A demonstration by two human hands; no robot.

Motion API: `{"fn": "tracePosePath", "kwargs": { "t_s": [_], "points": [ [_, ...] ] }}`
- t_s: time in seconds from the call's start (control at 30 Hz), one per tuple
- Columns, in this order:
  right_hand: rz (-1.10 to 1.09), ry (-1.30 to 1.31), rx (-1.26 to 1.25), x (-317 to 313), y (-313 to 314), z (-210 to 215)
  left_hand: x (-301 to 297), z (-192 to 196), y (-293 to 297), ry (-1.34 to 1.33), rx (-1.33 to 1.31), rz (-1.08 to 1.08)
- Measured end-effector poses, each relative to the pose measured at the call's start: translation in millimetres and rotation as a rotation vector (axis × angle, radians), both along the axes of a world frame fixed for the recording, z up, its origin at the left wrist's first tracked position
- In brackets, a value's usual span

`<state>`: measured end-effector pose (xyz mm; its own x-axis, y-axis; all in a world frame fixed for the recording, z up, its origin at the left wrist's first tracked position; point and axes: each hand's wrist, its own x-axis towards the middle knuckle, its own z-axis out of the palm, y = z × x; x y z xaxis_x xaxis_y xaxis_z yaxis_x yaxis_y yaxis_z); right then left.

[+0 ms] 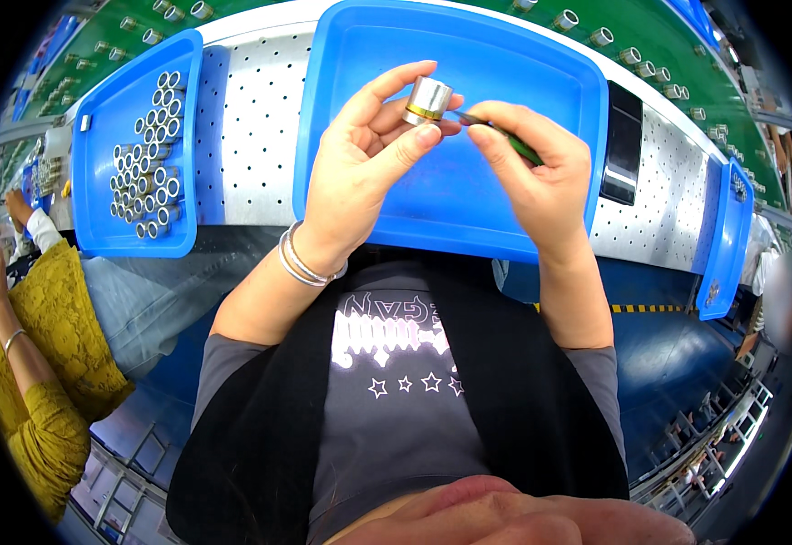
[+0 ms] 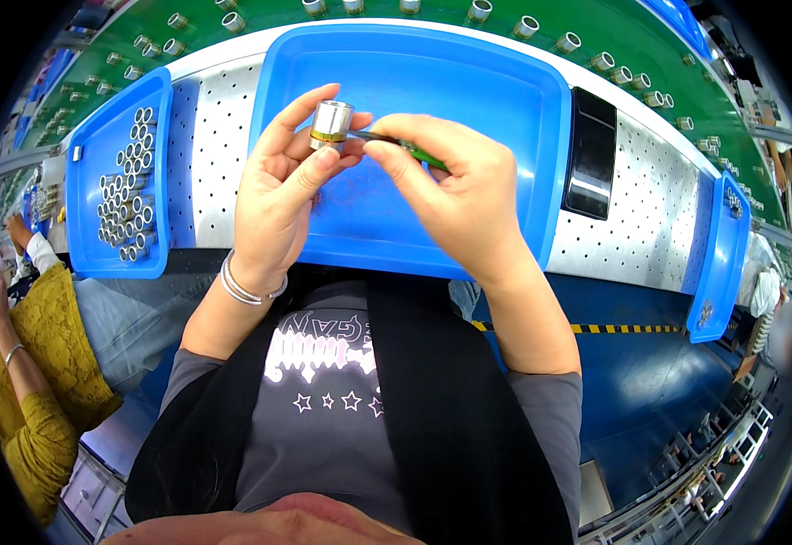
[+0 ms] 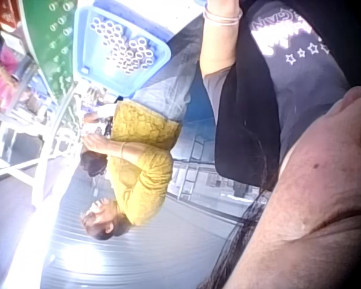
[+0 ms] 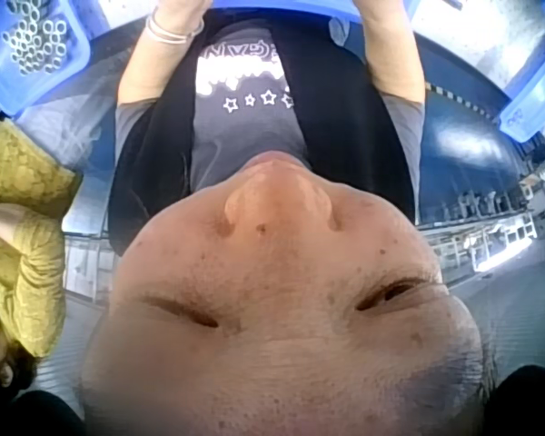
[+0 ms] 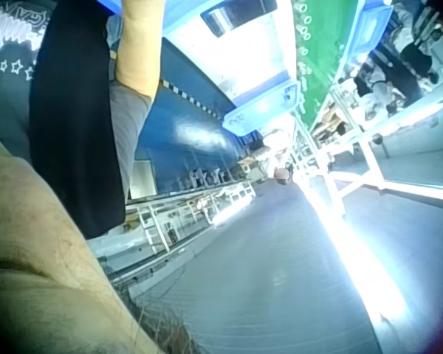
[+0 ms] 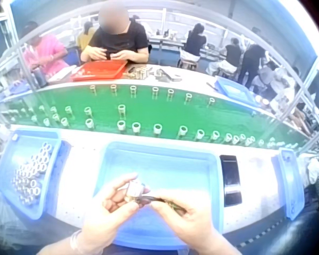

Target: The person picks up small cylindrical metal parts from a blue tray and uses a green tool to scrape or clean the edges of the parts. The person then places the treated parts onto a green conveyor belt. The process is repeated for multiple parts.

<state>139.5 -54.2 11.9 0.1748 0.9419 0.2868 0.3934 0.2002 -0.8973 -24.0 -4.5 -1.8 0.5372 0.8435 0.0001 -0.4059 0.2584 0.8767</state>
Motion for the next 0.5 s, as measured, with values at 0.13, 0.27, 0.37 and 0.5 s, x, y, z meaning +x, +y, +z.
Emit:
{"fn": "tracePosePath", "kwargs": {
  "t_s": [0.13, 0.27, 0.37, 0.5],
  "points": [
    [0.039, 0.072, -0.095, 7.3, 3.3, 10.7, -0.3, -2.0, 3.7, 0.068, 0.021, -0.059],
    [0.264, 0.298, -0.261, 16.0, 21.5, 3.3, -2.7, -3.5, 6.7, 0.098, 0.032, -0.167],
    [0.162, 0.076, -0.133, 40.7, 53.9, 7.5, -4.3, -1.2, 12.0, 0.144, 0.076, -0.109],
    [-0.162, -0.454, -0.067, 92.1, 114.0, -11.7, -15.3, 0.3, 24.3, 0.342, 0.151, -0.096]
  ]
}}
